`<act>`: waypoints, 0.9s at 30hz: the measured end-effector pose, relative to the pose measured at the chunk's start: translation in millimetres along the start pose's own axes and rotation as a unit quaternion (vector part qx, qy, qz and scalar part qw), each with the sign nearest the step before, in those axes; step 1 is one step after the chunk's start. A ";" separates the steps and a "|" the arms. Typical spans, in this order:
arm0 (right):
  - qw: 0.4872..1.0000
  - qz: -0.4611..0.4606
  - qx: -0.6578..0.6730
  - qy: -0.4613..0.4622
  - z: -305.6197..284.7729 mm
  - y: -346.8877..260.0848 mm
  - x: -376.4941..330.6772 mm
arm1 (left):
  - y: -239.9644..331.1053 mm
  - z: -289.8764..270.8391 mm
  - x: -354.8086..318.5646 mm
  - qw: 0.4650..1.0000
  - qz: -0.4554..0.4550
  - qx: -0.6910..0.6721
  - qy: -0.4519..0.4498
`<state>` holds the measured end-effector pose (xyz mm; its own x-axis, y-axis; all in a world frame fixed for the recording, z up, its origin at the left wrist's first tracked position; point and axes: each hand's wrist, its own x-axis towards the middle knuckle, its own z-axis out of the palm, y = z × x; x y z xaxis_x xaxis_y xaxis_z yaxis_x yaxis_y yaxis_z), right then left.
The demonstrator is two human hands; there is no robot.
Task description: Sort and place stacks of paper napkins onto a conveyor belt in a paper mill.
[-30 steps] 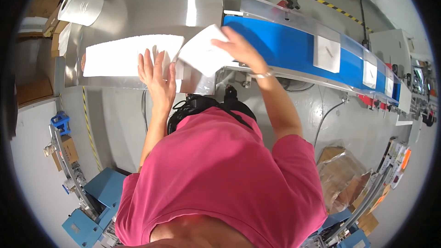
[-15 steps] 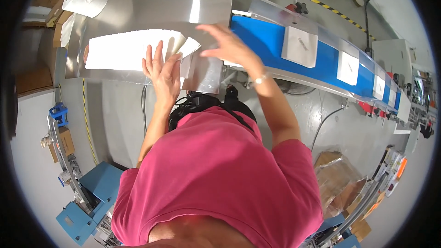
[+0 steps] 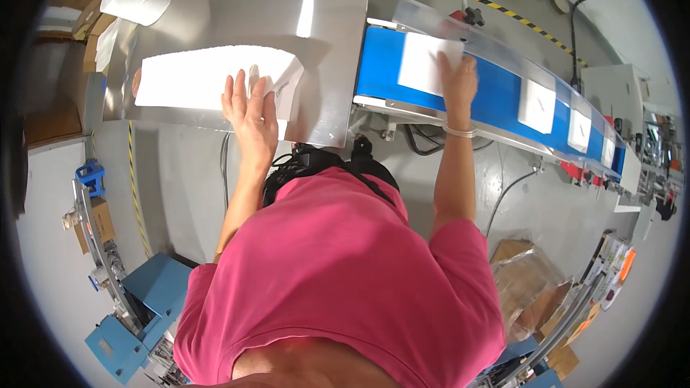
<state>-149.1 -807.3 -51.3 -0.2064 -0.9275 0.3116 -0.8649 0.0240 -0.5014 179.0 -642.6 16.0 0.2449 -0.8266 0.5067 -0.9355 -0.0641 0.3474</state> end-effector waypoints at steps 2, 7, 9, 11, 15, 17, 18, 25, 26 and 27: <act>0.996 -0.045 -0.072 -0.013 -14.7 -30.9 -2.8 | -0.4 1.4 -1.5 1.000 -0.008 -0.009 0.012; 0.840 -0.214 0.297 -0.400 2.6 -146.1 -35.0 | -3.6 -3.5 -0.2 1.000 0.010 -0.004 -0.028; 0.809 -0.294 0.306 -0.406 17.9 -172.3 -44.9 | -2.1 -4.2 1.9 0.999 0.030 -0.010 -0.043; 0.808 -0.444 0.269 -0.279 44.1 -173.6 -44.0 | 0.6 -7.1 7.0 0.998 0.026 -0.049 -0.042; 0.736 -0.021 0.496 -0.460 43.9 -129.9 -43.6 | -10.6 -6.1 7.4 0.998 -0.030 -0.055 -0.004; 0.812 0.111 0.449 -0.357 26.4 -101.9 -35.0 | -18.9 -6.2 5.8 0.999 -0.018 -0.025 -0.018; 0.840 0.147 0.435 -0.288 38.8 -65.4 -26.9 | -13.8 -7.8 7.8 1.000 -0.010 -0.029 -0.002; 0.986 -0.046 -0.158 -0.031 -9.4 -55.6 -8.2 | -12.6 -9.4 7.2 0.999 -0.024 -0.023 0.003; 0.990 -0.115 -0.056 -0.064 -8.3 -63.3 -7.7 | -12.6 -10.0 7.9 0.999 -0.034 -0.030 -0.002; 0.971 -0.195 0.038 -0.134 -3.7 -84.4 -11.4 | -12.4 -10.6 8.5 0.998 -0.044 -0.037 -0.009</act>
<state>-75.4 -797.3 -9.5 0.2651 -0.9246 0.2734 -0.8155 -0.3663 -0.4481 195.4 -642.9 24.3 0.3197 -0.8291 0.4587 -0.8894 -0.0956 0.4470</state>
